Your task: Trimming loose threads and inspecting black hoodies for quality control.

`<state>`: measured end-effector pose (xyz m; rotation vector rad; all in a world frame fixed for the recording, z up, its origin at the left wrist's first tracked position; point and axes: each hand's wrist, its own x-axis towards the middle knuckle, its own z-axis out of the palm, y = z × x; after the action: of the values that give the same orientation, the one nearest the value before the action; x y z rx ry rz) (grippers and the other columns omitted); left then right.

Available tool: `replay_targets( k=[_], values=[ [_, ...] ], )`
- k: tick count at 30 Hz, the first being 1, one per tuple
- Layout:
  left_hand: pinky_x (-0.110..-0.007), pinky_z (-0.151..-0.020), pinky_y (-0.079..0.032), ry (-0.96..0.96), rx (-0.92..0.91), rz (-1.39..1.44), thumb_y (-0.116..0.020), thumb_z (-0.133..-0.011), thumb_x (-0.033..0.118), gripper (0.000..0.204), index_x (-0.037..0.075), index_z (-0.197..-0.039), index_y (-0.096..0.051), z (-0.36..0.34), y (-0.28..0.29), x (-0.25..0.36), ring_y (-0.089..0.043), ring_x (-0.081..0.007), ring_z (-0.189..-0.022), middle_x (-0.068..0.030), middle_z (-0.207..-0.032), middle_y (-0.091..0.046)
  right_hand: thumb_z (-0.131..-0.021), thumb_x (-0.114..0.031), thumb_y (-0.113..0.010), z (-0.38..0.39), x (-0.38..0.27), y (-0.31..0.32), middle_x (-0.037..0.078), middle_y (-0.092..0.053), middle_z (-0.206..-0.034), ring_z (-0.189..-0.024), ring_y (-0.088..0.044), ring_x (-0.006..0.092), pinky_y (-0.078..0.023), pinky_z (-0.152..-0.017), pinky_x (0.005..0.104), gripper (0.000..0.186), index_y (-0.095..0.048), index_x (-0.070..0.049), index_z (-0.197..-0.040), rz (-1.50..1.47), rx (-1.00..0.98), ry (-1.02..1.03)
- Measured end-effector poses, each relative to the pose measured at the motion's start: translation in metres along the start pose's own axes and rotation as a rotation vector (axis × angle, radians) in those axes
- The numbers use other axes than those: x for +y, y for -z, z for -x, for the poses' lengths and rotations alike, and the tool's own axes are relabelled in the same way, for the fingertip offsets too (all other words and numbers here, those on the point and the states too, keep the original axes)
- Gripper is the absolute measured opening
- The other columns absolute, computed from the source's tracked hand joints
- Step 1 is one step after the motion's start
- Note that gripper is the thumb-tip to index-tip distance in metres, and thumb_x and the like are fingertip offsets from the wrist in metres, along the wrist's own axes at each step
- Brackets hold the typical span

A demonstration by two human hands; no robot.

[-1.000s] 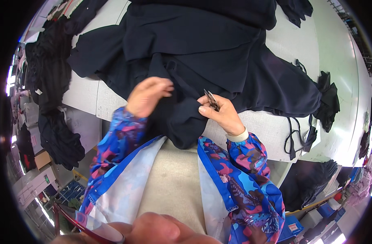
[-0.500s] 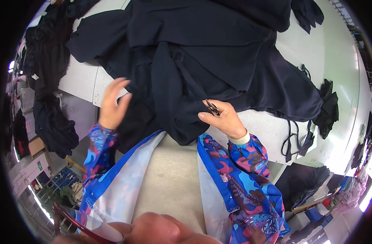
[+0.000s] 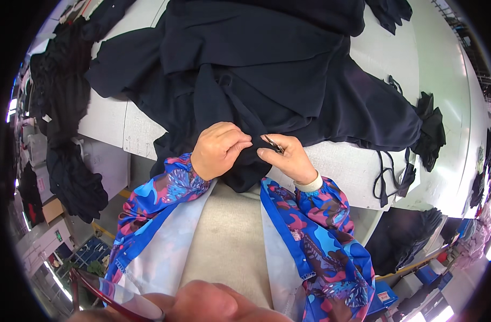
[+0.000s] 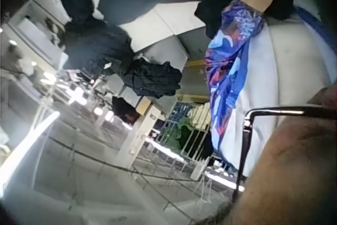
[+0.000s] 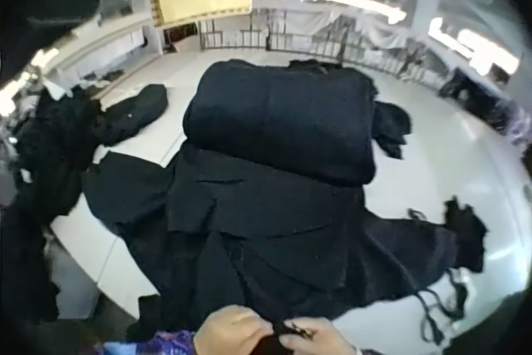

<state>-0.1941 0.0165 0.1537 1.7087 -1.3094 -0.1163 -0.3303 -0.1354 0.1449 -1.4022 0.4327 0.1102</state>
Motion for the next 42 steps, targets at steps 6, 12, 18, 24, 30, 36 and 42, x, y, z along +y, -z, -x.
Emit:
replay_targets(
  k=[6,12,18,24,30,36,42],
  values=[
    [-0.026,-0.061,-0.044,0.466,-0.15,0.319,-0.065,-0.082,0.004,0.006,0.0,-0.08,-0.062,0.006,0.005,-0.007,-0.055,-0.013,-0.065,-0.005,-0.075,-0.057,-0.082,-0.008,-0.067,0.001,0.003,0.006,-0.007,-0.052,-0.074,-0.069,-0.043,0.001,-0.035,-0.059,0.0194,0.015,-0.062,0.002,-0.093,-0.028,0.085,-0.032],
    [-0.02,-0.063,-0.041,0.783,-0.288,0.721,-0.064,-0.086,0.006,0.008,0.0,-0.09,-0.06,-0.005,0.011,-0.017,-0.05,-0.0045,-0.07,-0.0014,-0.09,-0.053,-0.082,-0.007,-0.067,0.004,0.002,0.009,-0.006,-0.056,-0.076,-0.071,-0.048,0.002,-0.039,-0.062,0.0188,0.022,-0.063,0.004,-0.1,-0.021,0.1,0.009],
    [-0.029,-0.058,-0.046,0.025,-0.156,0.066,-0.069,-0.077,0.005,0.012,0.001,-0.086,-0.063,-0.008,0.0,-0.005,-0.059,-0.0203,-0.064,-0.0091,-0.081,-0.06,-0.081,-0.004,-0.066,0.002,0.006,0.012,-0.003,-0.058,-0.08,-0.072,-0.049,0.0029,-0.04,-0.064,0.0202,0.022,-0.064,0.004,-0.101,0.02,0.068,-0.035],
    [-0.029,-0.06,-0.047,0.294,-0.19,0.301,-0.066,-0.08,0.006,0.007,0.0,-0.082,-0.063,-0.005,-0.002,-0.007,-0.06,-0.0196,-0.065,-0.0087,-0.076,-0.061,-0.078,-0.004,-0.067,0.005,0.007,0.016,-0.002,-0.058,-0.079,-0.072,-0.049,0.004,-0.041,-0.064,0.0207,0.023,-0.064,0.004,-0.099,0.028,0.058,0.035],
    [-0.022,-0.062,-0.047,0.712,-0.322,0.796,-0.062,-0.087,0.008,0.01,-0.002,-0.084,-0.062,-0.01,-0.001,-0.015,-0.056,-0.0082,-0.067,-0.002,-0.08,-0.061,-0.079,-0.006,-0.067,0.003,0.006,0.012,0.002,-0.06,-0.084,-0.074,-0.052,0.0072,-0.043,-0.066,0.0218,0.025,-0.063,0.003,-0.102,0.144,0.103,0.108],
    [-0.021,-0.062,-0.046,0.837,-0.327,0.939,-0.06,-0.088,0.006,0.008,-0.001,-0.085,-0.062,-0.007,-0.009,-0.014,-0.055,-0.0079,-0.067,-0.0021,-0.089,-0.06,-0.077,-0.014,-0.072,0.023,-0.021,0.006,0.009,-0.06,-0.081,-0.073,-0.061,0.0183,-0.047,-0.066,0.0264,0.028,-0.063,-0.003,-0.1,0.505,0.493,0.313],
    [-0.024,-0.062,-0.046,0.652,-0.266,0.75,-0.059,-0.087,0.004,0.007,-0.002,-0.085,-0.06,-0.001,-0.017,-0.007,-0.056,-0.0097,-0.069,-0.0045,-0.091,-0.059,-0.071,-0.021,-0.076,0.035,-0.045,0.001,0.006,-0.06,-0.079,-0.064,-0.061,0.0244,-0.047,-0.054,0.033,0.027,-0.065,-0.007,-0.091,1.127,0.458,0.421]
  ],
)
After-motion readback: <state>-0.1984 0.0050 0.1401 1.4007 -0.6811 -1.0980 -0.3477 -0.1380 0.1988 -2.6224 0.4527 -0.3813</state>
